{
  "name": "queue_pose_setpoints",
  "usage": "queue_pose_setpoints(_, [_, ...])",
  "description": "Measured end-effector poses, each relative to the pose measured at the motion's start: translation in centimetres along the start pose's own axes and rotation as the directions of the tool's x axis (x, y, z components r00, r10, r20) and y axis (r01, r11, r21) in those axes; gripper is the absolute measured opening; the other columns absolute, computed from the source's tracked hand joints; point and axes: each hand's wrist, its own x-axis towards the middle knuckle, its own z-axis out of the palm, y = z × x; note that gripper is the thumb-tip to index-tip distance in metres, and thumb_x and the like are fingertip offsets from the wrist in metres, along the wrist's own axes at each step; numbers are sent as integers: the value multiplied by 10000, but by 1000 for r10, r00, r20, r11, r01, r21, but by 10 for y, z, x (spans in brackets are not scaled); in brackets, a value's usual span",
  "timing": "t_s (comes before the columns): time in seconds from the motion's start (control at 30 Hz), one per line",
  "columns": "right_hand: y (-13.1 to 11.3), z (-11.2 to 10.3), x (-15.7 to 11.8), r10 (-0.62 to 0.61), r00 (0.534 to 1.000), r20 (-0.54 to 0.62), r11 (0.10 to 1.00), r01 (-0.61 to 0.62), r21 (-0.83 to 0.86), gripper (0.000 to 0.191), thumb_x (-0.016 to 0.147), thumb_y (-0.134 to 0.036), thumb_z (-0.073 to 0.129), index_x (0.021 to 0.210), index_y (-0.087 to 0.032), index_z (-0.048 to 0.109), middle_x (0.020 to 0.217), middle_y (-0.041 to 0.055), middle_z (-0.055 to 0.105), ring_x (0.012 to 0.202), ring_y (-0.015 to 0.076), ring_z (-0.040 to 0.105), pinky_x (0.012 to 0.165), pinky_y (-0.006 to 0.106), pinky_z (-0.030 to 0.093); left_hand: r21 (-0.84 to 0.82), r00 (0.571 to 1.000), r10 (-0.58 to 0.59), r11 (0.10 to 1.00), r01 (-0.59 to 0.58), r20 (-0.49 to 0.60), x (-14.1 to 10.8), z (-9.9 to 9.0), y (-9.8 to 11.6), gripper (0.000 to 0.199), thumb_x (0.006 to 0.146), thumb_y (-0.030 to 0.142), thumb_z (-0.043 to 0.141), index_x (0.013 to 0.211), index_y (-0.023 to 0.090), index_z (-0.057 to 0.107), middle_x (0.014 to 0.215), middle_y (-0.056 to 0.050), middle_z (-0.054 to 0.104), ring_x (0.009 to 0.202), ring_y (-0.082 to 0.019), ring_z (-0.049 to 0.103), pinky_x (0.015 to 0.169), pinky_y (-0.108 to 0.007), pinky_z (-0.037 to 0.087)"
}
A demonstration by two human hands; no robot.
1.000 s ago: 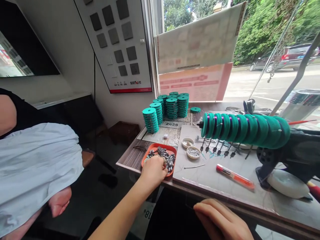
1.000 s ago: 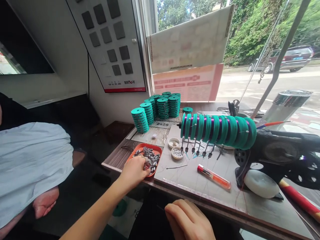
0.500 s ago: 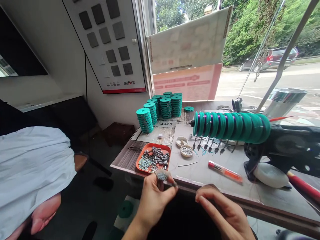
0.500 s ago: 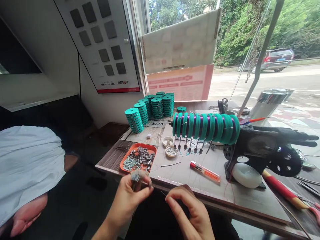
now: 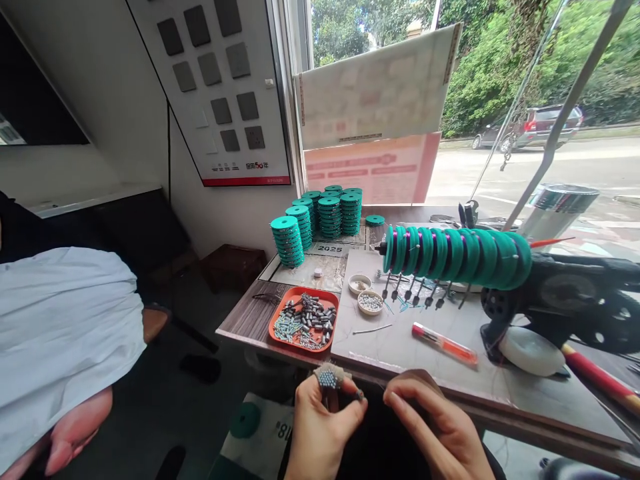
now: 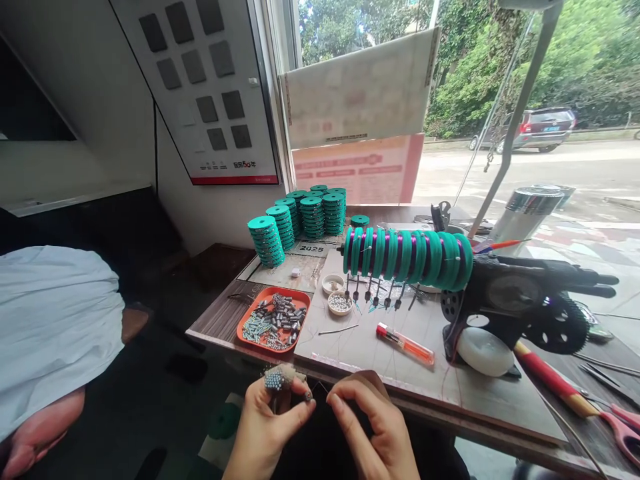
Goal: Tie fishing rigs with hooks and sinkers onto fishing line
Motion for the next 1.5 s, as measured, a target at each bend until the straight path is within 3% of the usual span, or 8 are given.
queue_pose_setpoints(0.37, [2, -2, 1, -83, 988, 128, 984, 102, -149, 154, 907, -221, 444, 806, -213, 560, 743, 0, 610, 694, 141, 595, 623, 207, 488, 46, 998, 63, 997, -63, 6, -1, -1, -3, 103, 589, 138, 679, 600, 172, 582, 611, -1, 620, 616, -152, 577, 613, -230, 459])
queue_pose_setpoints(0.63, [5, -2, -1, -150, 938, 312, 897, 261, -356, 117, 903, -183, 422, 830, -221, 506, 750, -4, 600, 704, 148, 576, 636, 244, 468, 423, 946, 322, 852, -308, 40, -6, -1, -6, 81, 645, 114, 600, 618, 189, 615, 580, -2, 651, 534, -151, 602, 531, -209, 453])
queue_pose_setpoints(0.77, [3, 0, -1, -153, 946, 287, 884, 261, -388, 50, 905, -239, 452, 910, -231, 501, 757, -14, 616, 661, 146, 587, 593, 243, 469, 495, 950, 270, 810, -313, 159, -8, -4, 6, 111, 627, 76, 624, 614, 183, 651, 573, -1, 668, 533, -145, 605, 538, -192, 443])
queue_pose_setpoints(0.93, [-1, 3, 2, -264, 935, 237, 856, 340, -388, 148, 933, -252, 385, 827, -233, 487, 671, -43, 616, 573, 124, 575, 536, 229, 454, 404, 914, 132, 866, -295, 384, -7, -14, 25, 131, 748, 159, 581, 672, 178, 686, 658, -28, 687, 614, -169, 608, 573, -209, 437])
queue_pose_setpoints(1.0, [-2, 3, 3, -269, 933, 237, 855, 345, -387, 147, 935, -270, 387, 839, -232, 491, 669, -44, 621, 578, 122, 583, 539, 227, 461, 367, 910, 97, 894, -258, 404, -6, -17, 28, 122, 755, 164, 577, 711, 179, 689, 693, -32, 687, 650, -175, 605, 607, -214, 440])
queue_pose_setpoints(1.27, [1, -1, 1, -234, 939, 251, 864, 319, -390, 45, 865, -205, 477, 837, -234, 500, 639, -49, 606, 544, 119, 579, 508, 220, 465, -27, 983, -52, 998, 58, 174, -8, -20, 25, 164, 652, 108, 618, 795, 187, 634, 592, 34, 626, 601, -117, 557, 643, -208, 427])
queue_pose_setpoints(1.43, [7, -1, -2, -178, 944, 277, 886, 276, -372, 447, 743, -148, 608, 1134, -260, 422, 832, -36, 644, 693, 128, 622, 613, 226, 491, -175, 979, -115, 974, 144, 169, -12, -15, 30, 192, 586, 111, 645, 767, 175, 641, 547, 26, 638, 544, -99, 532, 582, -205, 397])
queue_pose_setpoints(1.5, [6, 0, -1, -140, 945, 295, 899, 246, -361, 467, 730, -133, 602, 1139, -276, 429, 945, -26, 648, 764, 142, 621, 659, 245, 491, -241, 970, -157, 950, 200, 185, -13, -12, 31, 194, 563, 113, 634, 747, 175, 638, 521, 20, 635, 526, -101, 533, 576, -212, 392])
